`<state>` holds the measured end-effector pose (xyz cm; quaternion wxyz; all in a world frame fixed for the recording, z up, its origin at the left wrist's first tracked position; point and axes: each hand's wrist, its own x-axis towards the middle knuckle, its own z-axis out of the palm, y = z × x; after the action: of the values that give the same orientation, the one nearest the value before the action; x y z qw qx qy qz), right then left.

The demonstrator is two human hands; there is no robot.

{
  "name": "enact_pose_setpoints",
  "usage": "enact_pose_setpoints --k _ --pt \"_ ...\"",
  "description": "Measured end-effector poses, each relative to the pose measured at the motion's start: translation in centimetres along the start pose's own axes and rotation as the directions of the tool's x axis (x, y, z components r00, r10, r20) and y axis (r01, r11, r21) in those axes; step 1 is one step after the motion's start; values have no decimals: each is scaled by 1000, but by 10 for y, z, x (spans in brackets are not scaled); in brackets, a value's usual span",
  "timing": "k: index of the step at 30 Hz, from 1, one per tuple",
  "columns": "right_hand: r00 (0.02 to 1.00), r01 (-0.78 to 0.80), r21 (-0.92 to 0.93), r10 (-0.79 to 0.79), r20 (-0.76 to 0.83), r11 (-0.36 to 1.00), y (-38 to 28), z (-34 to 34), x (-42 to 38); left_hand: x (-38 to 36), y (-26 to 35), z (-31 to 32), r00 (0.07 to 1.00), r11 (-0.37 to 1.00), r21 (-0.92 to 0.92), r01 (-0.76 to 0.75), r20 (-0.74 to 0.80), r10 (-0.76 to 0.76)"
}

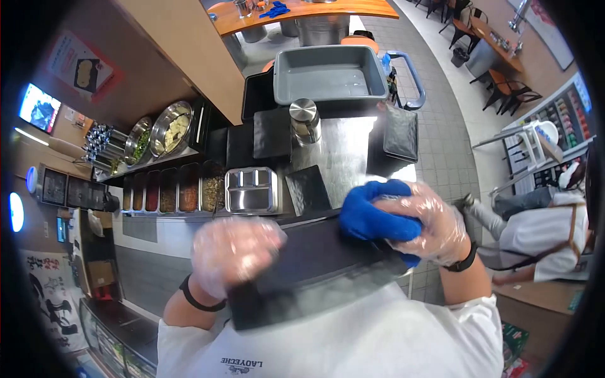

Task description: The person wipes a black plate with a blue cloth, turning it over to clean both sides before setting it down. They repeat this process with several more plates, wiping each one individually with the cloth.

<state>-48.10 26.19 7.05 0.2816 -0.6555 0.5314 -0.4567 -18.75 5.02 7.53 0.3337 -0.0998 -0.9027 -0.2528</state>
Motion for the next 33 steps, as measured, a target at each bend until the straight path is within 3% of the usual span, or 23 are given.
enact_pose_setpoints --k 2,4,5,6,8,9,10,11,12,14,15,17,18,20,22,24,25,26,28,32,33 --pt "982 -44 -59 33 -184 997 10 18 -17 -8 -22 8 944 948 -249 199 -212 -254" --pt "905 -245 211 301 -301 946 35 37 -47 -38 -50 22 808 900 -133 414 -401 -431" --pt "829 -340 249 414 -375 907 46 47 -61 -49 -53 20 534 634 -239 735 -371 -760" --pt "832 -358 235 423 -360 904 50 62 -66 -47 -61 23 238 372 -402 837 -345 -908" --pt "565 -485 453 663 -490 748 55 89 -68 -72 -106 40 123 334 -447 830 -436 -891" --pt "575 -511 402 650 -497 760 63 101 -72 -74 -121 44 102 322 -470 822 -435 -895" --pt "588 -533 348 633 -503 771 66 109 -70 -74 -135 48 -134 134 -739 661 -292 -947" --pt "583 -583 310 652 -485 751 64 115 -68 -76 -150 53 -313 -56 -913 404 -80 -946" --pt "577 -627 308 692 -433 715 64 119 -67 -84 -167 64 -322 -61 -922 382 -71 -944" --pt "588 -653 300 715 -378 695 65 123 -68 -109 -207 93 -333 -246 -950 191 172 -927" --pt "595 -659 260 700 -394 706 67 125 -72 -117 -226 107 -334 -250 -952 174 182 -925" --pt "559 -673 261 707 -433 692 61 130 -81 -129 -260 135 -404 -359 -837 413 184 -896" --pt "525 -684 302 735 -429 665 60 132 -88 -129 -273 149 -403 -365 -838 405 194 -894" --pt "478 -690 326 745 -466 646 51 137 -96 -123 -292 174 -342 -284 -943 175 212 -916" --pt "417 -696 360 758 -502 621 41 143 -108 -111 -301 179 -331 -367 -897 246 278 -902" --pt "294 -690 459 796 -528 559 33 150 -121 -92 -304 184 -359 -233 -937 261 130 -924" --pt "280 -692 465 799 -532 552 29 153 -128 -86 -308 184 -414 -275 -919 283 142 -899" --pt "247 -702 472 804 -541 533 25 155 -135 -81 -310 186 -413 -285 -914 289 150 -898" --pt "204 -710 486 810 -550 509 20 159 -144 -72 -311 191 -446 -216 -968 127 138 -884" --pt "163 -723 497 818 -552 480 12 162 -158 -68 -318 192 -550 -373 -915 152 235 -801" --pt "160 -717 510 824 -544 476 12 161 -160 -51 -300 183 -554 -352 -923 155 214 -805"
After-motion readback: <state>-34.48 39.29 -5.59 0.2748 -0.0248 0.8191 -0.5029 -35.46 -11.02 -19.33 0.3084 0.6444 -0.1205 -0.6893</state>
